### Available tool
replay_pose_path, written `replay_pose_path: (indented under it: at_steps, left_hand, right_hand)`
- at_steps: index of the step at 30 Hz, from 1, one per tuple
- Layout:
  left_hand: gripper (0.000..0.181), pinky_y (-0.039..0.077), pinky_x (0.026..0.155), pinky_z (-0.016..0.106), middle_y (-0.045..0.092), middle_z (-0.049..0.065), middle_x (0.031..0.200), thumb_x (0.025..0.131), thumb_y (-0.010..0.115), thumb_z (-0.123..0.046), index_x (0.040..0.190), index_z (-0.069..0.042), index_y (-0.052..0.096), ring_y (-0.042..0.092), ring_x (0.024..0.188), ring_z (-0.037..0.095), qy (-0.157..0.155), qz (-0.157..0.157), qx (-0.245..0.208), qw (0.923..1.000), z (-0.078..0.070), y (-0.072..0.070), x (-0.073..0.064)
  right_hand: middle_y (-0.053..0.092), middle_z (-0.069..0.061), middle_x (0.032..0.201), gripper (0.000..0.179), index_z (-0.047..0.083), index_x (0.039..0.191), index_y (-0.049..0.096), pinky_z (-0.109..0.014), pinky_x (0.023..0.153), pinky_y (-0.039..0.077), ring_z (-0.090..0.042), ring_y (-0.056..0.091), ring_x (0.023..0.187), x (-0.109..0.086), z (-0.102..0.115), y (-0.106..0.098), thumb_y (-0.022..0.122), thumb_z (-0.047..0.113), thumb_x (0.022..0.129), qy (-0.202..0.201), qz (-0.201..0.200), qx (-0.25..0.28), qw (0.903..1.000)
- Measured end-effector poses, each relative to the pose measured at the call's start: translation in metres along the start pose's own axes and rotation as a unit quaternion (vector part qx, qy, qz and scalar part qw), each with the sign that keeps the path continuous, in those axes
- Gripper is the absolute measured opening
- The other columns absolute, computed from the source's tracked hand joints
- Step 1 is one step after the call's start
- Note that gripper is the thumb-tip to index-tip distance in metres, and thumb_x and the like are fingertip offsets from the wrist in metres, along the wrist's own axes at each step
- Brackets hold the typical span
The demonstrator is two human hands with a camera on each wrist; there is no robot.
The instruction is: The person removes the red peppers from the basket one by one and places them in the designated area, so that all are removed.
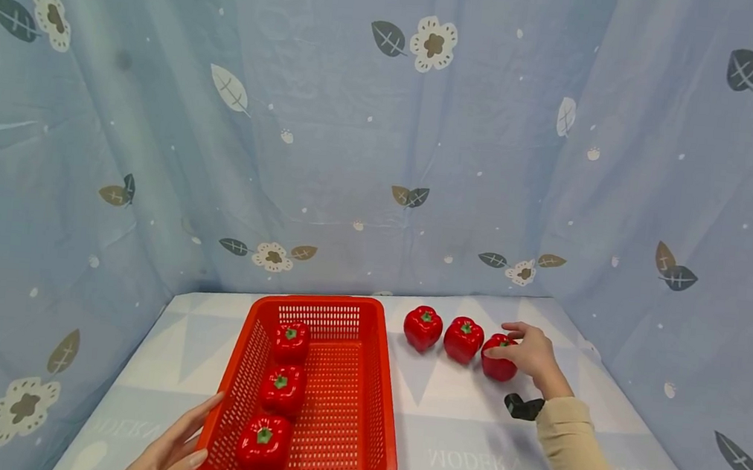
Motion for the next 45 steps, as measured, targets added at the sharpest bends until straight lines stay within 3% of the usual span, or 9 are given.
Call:
replay_pose_path:
  at_steps: [13,21,33,45]
  left_hand:
    - [0.083,0.056,0.101,0.066,-0.003,0.027,0.179,0.115,0.057,-0.021,0.177,-0.016,0.003,0.05,0.149,0.038,-0.003,-0.005,0.001,1.0,0.0,-0.001,0.0]
    - [0.083,0.056,0.102,0.065,-0.003,0.026,0.179,0.115,0.057,-0.022,0.177,-0.016,0.002,0.05,0.149,0.035,-0.005,-0.004,0.005,1.0,-0.001,-0.001,-0.001]
    - [0.083,0.055,0.103,0.065,-0.003,0.026,0.179,0.115,0.057,-0.021,0.177,-0.016,0.002,0.049,0.15,0.034,-0.001,-0.003,0.009,1.0,-0.002,0.001,0.0]
    - [0.084,0.056,0.102,0.065,-0.002,0.026,0.18,0.114,0.059,-0.022,0.178,-0.016,0.003,0.05,0.149,0.035,-0.008,-0.013,0.011,0.9998,-0.001,0.0,-0.001]
  right_hand:
    - [0.051,-0.041,0.148,0.077,-0.01,0.153,0.051,-0.062,0.094,0.061,-0.061,0.047,0.132,-0.012,0.032,-0.017,0.088,0.021,0.092,-0.038,-0.03,-0.051,0.9976]
    - [0.055,-0.036,0.149,0.081,-0.003,0.156,0.053,-0.066,0.096,0.06,-0.06,0.052,0.131,-0.02,0.08,-0.018,0.091,0.025,0.09,-0.098,-0.042,-0.062,0.9924]
    - [0.056,-0.03,0.152,0.08,0.008,0.162,0.052,-0.061,0.097,0.062,-0.054,0.058,0.132,-0.029,0.146,0.008,0.09,0.025,0.094,-0.162,0.01,0.026,0.9864]
    - [0.062,-0.021,0.149,0.076,0.013,0.16,0.057,-0.061,0.102,0.059,-0.047,0.061,0.134,-0.029,0.197,0.043,0.091,0.021,0.093,-0.221,0.056,0.092,0.9693]
Point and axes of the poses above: each hand's wrist, its own x-axis towards the middle knuckle, its own y-axis out of the palm, z = x × y, the point moved 10 cm from there along x, towards the middle knuckle
